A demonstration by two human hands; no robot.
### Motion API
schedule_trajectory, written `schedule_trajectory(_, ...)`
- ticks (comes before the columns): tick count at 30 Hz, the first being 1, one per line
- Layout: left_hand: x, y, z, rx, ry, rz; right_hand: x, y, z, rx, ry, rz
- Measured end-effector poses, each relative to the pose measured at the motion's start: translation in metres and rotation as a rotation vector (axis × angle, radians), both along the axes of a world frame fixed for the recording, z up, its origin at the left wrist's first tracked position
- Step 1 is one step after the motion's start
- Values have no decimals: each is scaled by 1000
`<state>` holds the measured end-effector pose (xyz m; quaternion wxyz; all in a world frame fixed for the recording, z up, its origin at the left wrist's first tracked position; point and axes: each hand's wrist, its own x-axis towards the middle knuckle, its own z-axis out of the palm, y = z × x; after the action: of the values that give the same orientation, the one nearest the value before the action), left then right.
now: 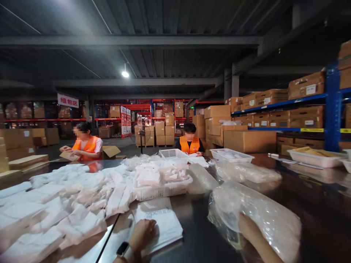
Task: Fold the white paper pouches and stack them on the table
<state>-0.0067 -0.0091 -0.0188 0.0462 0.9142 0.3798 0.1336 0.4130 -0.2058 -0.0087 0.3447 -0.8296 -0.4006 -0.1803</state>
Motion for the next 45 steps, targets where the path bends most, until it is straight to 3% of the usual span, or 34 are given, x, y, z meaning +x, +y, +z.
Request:
schedule_trajectory(5, -4, -7, 7, -9, 9, -115, -17, 0, -5, -192, -31, 15)
schedule_trajectory(8, -5, -5, 7, -25, 46, -97, -34, -8, -4, -267, -49, 47)
schedule_trajectory(11, -4, -2, 3, -40, 64, -72, -40, -20, 12, -292, -42, 80)
schedule_trajectory(16, -2, 2, 0, -35, 89, -75, -56, -23, 37, -172, -145, 25)
schedule_trajectory(18, -3, 2, 2, -17, 86, -82, -79, -12, 30, -204, -295, 140)
schedule_trajectory(21, -7, 0, 7, 23, 64, -107, -121, 14, 6, -384, -431, 292)
schedule_trajectory(24, -10, -7, 16, 87, 32, -163, -149, 36, -14, -468, -405, 280)
schedule_trajectory(27, -8, -19, 22, 150, 17, -241, -149, 46, -18, -485, -397, 292)
schedule_trajectory(32, 5, -30, 14, 342, -35, -368, -127, 45, -16, -425, -399, 372)
schedule_trajectory(36, 9, -24, 6, 399, -77, -471, -130, 48, -19, -336, -407, 439)
schedule_trajectory(39, 7, -17, 3, 399, -99, -532, -133, 52, -17, -251, -334, 448)
schedule_trajectory(42, 7, -12, 1, 345, -126, -525, -140, 58, -9, -153, -238, 349)
schedule_trajectory(45, 10, -11, -1, 235, -247, -477, -167, 66, -9, 53, -226, 354)
